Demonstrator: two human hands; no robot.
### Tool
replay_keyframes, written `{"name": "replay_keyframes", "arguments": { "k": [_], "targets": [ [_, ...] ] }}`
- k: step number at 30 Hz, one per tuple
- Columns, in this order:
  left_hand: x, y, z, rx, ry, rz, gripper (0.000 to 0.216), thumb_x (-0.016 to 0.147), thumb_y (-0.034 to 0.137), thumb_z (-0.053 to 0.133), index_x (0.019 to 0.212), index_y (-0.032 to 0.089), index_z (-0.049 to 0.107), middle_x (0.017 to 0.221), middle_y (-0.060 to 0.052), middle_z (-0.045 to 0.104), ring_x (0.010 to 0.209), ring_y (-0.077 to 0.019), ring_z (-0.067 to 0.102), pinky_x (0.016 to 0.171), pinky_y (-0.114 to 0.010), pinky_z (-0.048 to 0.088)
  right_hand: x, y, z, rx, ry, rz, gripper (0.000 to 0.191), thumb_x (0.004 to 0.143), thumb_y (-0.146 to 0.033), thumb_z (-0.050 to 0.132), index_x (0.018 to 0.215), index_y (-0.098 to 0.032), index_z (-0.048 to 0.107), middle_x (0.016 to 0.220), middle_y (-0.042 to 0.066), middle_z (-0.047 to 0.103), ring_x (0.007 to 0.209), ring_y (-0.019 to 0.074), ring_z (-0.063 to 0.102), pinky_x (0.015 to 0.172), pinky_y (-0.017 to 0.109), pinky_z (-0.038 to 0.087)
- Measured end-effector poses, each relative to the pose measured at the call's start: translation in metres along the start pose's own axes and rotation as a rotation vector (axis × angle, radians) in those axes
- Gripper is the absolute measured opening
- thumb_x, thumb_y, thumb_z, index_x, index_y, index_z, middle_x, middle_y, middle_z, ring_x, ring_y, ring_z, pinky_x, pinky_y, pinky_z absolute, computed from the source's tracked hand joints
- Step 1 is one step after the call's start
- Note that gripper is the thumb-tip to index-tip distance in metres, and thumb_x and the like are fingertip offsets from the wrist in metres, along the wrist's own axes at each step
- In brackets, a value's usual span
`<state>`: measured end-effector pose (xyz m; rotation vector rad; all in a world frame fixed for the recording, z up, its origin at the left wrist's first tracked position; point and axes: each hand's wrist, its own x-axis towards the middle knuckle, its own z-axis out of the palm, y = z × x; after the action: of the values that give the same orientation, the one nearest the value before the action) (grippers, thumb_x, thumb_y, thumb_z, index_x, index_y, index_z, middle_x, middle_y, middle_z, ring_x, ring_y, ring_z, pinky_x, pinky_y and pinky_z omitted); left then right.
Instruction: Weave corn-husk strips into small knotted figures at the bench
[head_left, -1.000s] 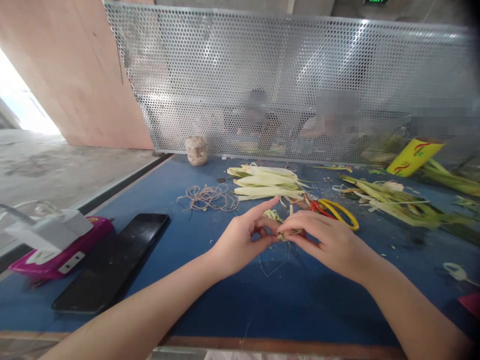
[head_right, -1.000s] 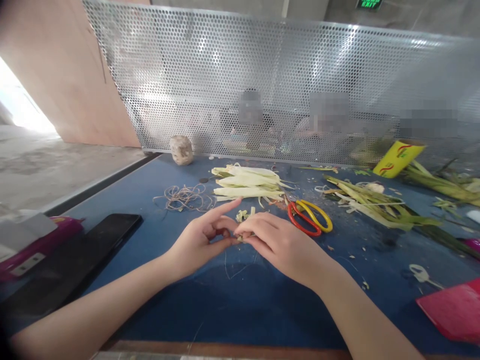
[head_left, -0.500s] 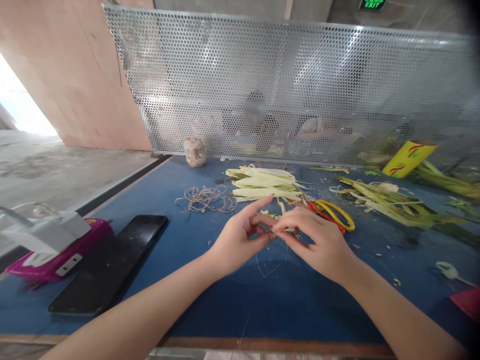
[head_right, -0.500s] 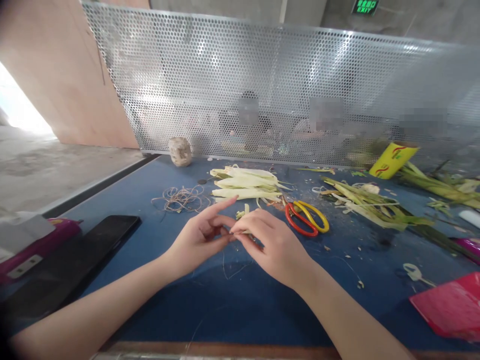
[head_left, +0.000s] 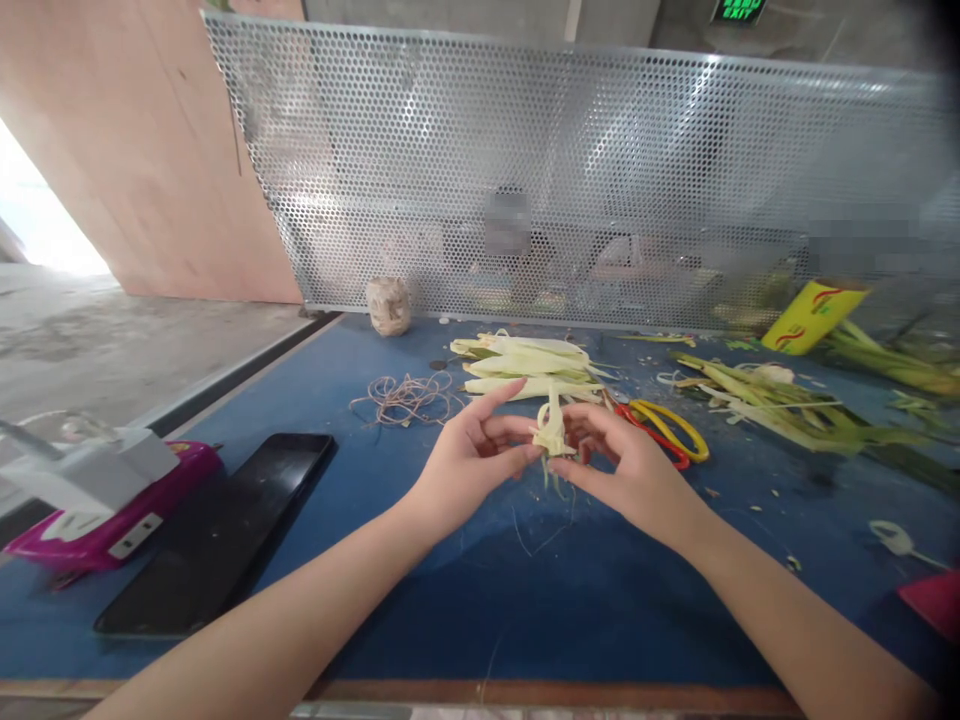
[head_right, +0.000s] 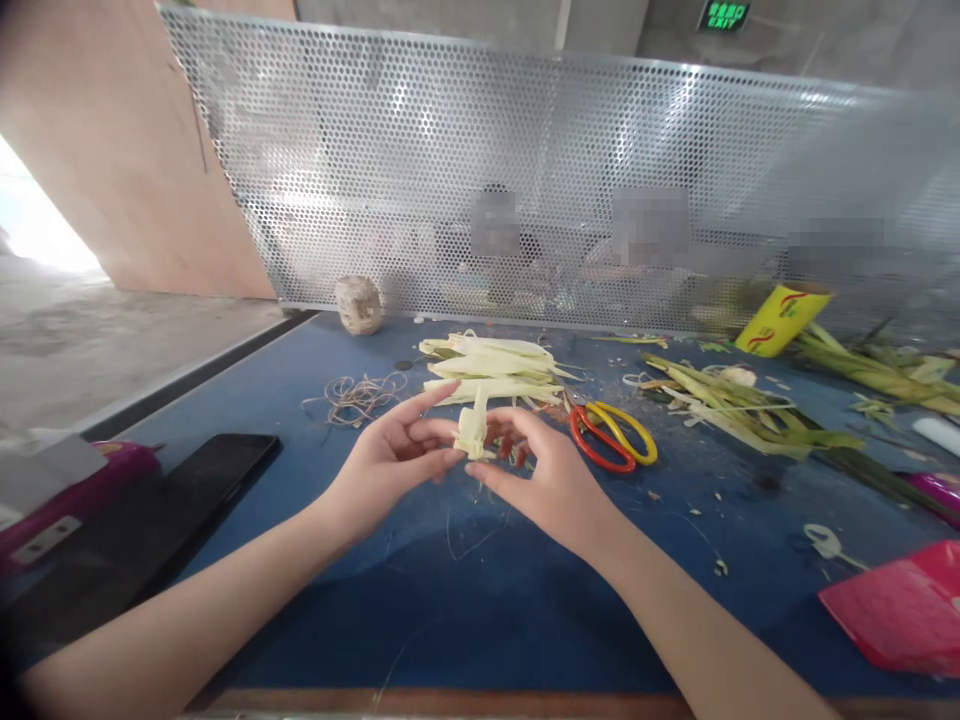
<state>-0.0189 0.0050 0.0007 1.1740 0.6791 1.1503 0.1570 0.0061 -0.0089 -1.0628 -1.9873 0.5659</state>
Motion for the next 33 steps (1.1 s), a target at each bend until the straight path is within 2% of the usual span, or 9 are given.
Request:
{"name": "replay_keyframes", "arguments": {
  "k": [3,8,12,16,19,22,27,33],
  "targets": [
    [0.001,0.001,-0.001,-0.032,0.003,-0.019,0.067,0.064,0.008,0.070,0.125,0.016,0.044,0.077,-0.001,0.066,0.062,-0.0082,0.055,0.052,-0.019,0.041,0.000,-0.006,-0.003,-0.110,0.077,-0.044,0.019,0.074,-0.029,0.062,0.091,-0.021,0.058,0.082,0.003,0.063,0.070,0.0165,0.057,0.063,0.029,0.049],
    [0.001,0.001,-0.001,-0.029,-0.003,-0.018,0.068,0.064,0.008,0.069,0.126,0.016,0.043,0.075,0.000,0.065,0.058,-0.0069,0.053,0.051,-0.019,0.040,-0.001,-0.010,-0.005,-0.115,0.118,-0.144,0.016,0.074,-0.029,0.062,0.086,-0.020,0.058,0.081,0.004,0.062,0.073,0.0170,0.056,0.066,0.030,0.048],
    [0.000,0.002,0.000,0.007,-0.046,-0.009,0.073,0.064,0.007,0.069,0.129,0.016,0.037,0.077,-0.001,0.065,0.063,-0.0093,0.056,0.050,-0.019,0.040,0.000,-0.009,-0.001,-0.020,0.049,-0.043,0.015,0.073,-0.030,0.063,0.083,-0.018,0.061,0.071,0.002,0.060,0.059,0.0131,0.051,0.053,0.025,0.045],
    [0.000,0.000,0.002,0.031,-0.032,0.017,0.083,0.064,0.008,0.068,0.134,0.017,0.025,0.079,-0.002,0.064,0.064,-0.0105,0.057,0.048,-0.018,0.041,0.001,-0.012,0.004,0.088,0.069,0.049,0.012,0.071,-0.028,0.065,0.072,-0.017,0.060,0.061,-0.001,0.056,0.053,0.0107,0.048,0.047,0.021,0.042],
    [0.000,-0.002,0.002,0.030,0.014,0.074,0.101,0.062,0.008,0.069,0.138,0.027,0.006,0.103,-0.008,0.061,0.069,-0.0116,0.059,0.047,-0.019,0.043,0.001,-0.013,0.007,0.190,0.035,0.104,0.013,0.072,-0.028,0.064,0.070,-0.016,0.059,0.059,-0.002,0.057,0.050,0.0094,0.048,0.046,0.020,0.041],
    [0.000,-0.003,0.003,0.042,0.043,0.096,0.109,0.061,0.008,0.070,0.137,0.037,-0.002,0.127,-0.012,0.046,0.070,-0.0107,0.059,0.045,-0.018,0.043,0.000,-0.013,0.009,0.254,0.037,0.131,0.012,0.073,-0.027,0.063,0.070,-0.016,0.060,0.059,-0.001,0.059,0.049,0.0091,0.050,0.045,0.020,0.041],
    [0.000,-0.002,0.003,0.047,0.044,0.102,0.104,0.061,0.006,0.069,0.136,0.036,0.005,0.129,-0.014,0.043,0.068,-0.0107,0.060,0.041,-0.017,0.042,0.000,-0.013,0.011,0.365,0.004,0.141,0.015,0.074,-0.027,0.061,0.084,-0.016,0.063,0.073,0.003,0.067,0.066,0.0145,0.060,0.059,0.023,0.048],
    [0.001,-0.003,0.003,0.078,0.026,0.098,0.086,0.062,0.005,0.068,0.130,0.033,0.024,0.127,-0.012,0.044,0.065,-0.0099,0.060,0.040,-0.017,0.042,0.002,-0.010,0.011,0.520,-0.031,0.301,0.015,0.072,-0.030,0.063,0.079,-0.016,0.063,0.064,0.001,0.063,0.055,0.0100,0.056,0.050,0.020,0.044]
  ]
}}
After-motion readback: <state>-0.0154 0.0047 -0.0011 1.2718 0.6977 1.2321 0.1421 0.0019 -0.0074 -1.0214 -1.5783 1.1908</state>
